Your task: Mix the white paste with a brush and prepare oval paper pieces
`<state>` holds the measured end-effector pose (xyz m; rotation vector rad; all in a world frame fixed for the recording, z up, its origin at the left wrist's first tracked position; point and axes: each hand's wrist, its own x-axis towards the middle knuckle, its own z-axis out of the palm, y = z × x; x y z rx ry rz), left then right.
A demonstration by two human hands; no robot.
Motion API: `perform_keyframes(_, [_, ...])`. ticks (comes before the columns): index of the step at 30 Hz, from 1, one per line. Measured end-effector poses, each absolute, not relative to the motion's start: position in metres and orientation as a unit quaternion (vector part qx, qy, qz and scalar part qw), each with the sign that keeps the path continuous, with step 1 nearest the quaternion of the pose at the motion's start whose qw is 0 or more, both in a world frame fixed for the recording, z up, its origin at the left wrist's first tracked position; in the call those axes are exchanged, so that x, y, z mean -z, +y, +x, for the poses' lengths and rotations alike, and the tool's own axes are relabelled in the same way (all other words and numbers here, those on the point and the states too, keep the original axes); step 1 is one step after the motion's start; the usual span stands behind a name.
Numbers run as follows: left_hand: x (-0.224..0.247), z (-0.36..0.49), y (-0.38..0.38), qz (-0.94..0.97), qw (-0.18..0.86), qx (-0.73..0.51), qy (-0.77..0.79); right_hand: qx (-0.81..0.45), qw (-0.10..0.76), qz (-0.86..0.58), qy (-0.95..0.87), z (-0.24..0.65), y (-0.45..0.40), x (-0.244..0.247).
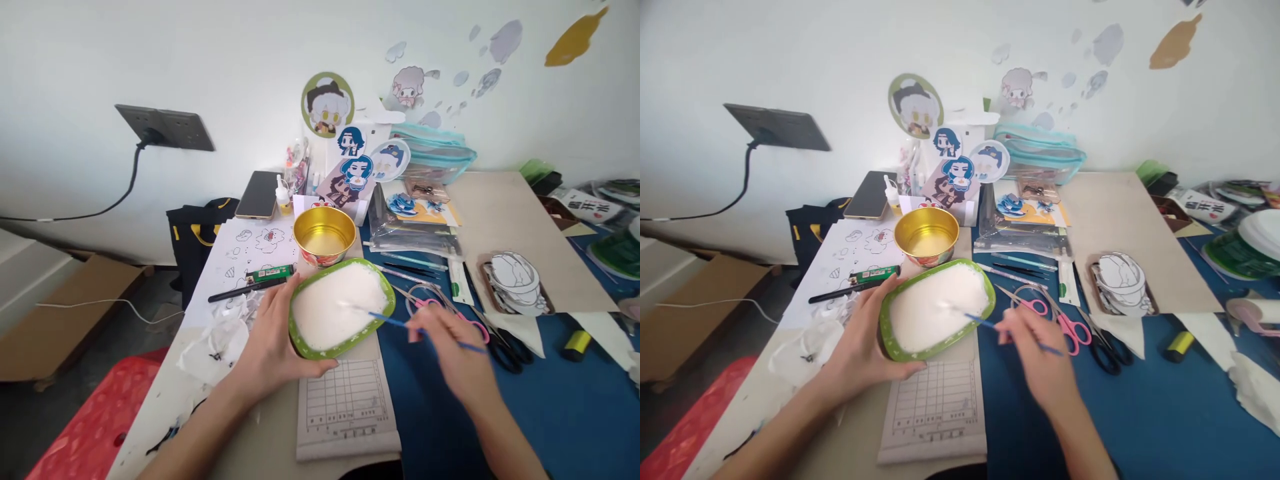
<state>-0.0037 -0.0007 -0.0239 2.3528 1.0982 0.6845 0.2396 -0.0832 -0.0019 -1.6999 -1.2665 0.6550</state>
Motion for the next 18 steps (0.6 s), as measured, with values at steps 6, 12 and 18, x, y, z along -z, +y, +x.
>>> perform_keyframes(6, [0.0237,-0.0033,-0.0008,0.855,0.219,-0.263,0.389,-0.292,0.422,-0.658,-0.551,0.2369,-0.0836,-0.0004])
perform_keyframes(12, [0.0255,-0.0048,-0.0010,0.857,0.219,-0.258,0.389,-0.239,0.440,-0.686,-0.528,0.2390,-0.0821,0.0014])
perform_keyframes(18, [0.0251,-0.0042,-0.0016,0.856,0.228,-0.252,0.389,-0.196,0.438,-0.731,-0.485,0.2426,-0.0870,0.0003])
